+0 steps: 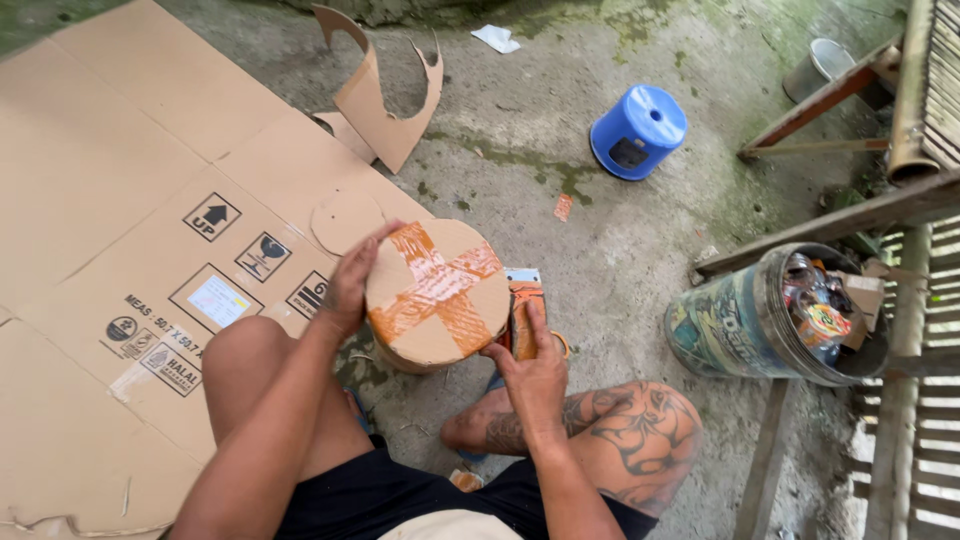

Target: The person sits on the ground and applies orange packing tape to two circular cardboard pieces. They use a handheld tape dispenser to lay strips across the surface of each circle, pressing the tape down with their fingers to secure it.

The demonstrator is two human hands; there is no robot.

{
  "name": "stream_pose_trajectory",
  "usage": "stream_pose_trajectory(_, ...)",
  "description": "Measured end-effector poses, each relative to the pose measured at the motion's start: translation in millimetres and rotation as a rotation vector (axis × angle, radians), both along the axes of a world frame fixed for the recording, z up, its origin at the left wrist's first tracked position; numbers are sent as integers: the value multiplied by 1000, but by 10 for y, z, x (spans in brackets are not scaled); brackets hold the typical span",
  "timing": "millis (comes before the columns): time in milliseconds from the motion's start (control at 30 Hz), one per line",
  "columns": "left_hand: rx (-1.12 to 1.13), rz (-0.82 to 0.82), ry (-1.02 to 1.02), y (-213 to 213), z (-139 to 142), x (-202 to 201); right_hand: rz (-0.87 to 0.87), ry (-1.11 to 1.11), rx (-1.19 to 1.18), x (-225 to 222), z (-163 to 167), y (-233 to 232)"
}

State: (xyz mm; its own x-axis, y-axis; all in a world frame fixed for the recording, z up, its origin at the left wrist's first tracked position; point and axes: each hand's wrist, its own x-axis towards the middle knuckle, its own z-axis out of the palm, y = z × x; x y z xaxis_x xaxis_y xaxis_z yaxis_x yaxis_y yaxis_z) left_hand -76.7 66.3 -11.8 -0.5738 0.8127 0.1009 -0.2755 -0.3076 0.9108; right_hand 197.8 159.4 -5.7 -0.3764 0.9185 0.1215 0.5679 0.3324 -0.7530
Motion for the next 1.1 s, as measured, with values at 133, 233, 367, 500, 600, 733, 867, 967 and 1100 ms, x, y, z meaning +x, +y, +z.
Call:
stream_pose_trajectory(133,-18,118,-105,-100,-73,355,43,-71,86,-57,112,273)
stream_pose_trajectory(233,-41,391,49,-226,23,863,26,-62,39,-137,144,629)
stream_pose_trajectory(367,-115,568,86,-230,108,1551,36,14,-63,-378,81,970)
stream_pose_trajectory(500,-395,689,466,-300,119,1672,53,80,-63,-531,48,994)
stream_pose_trajectory(600,-369,660,649,-397,110,1597,121,139,-14,-392,95,922)
stream_pose_trajectory(733,-265,555,632,-467,69,1397,170,208,72,20,142,746)
stream_pose_trajectory(867,-155,443,586,-511,78,1175,205,225,153,482,158,526)
stream_pose_trajectory(967,-192,453,565,-522,206,1158,334,253,290,726,177,409)
stream_pose_trajectory(1100,-384,771,930,-590,576,1376,580,394,502,888,280,317)
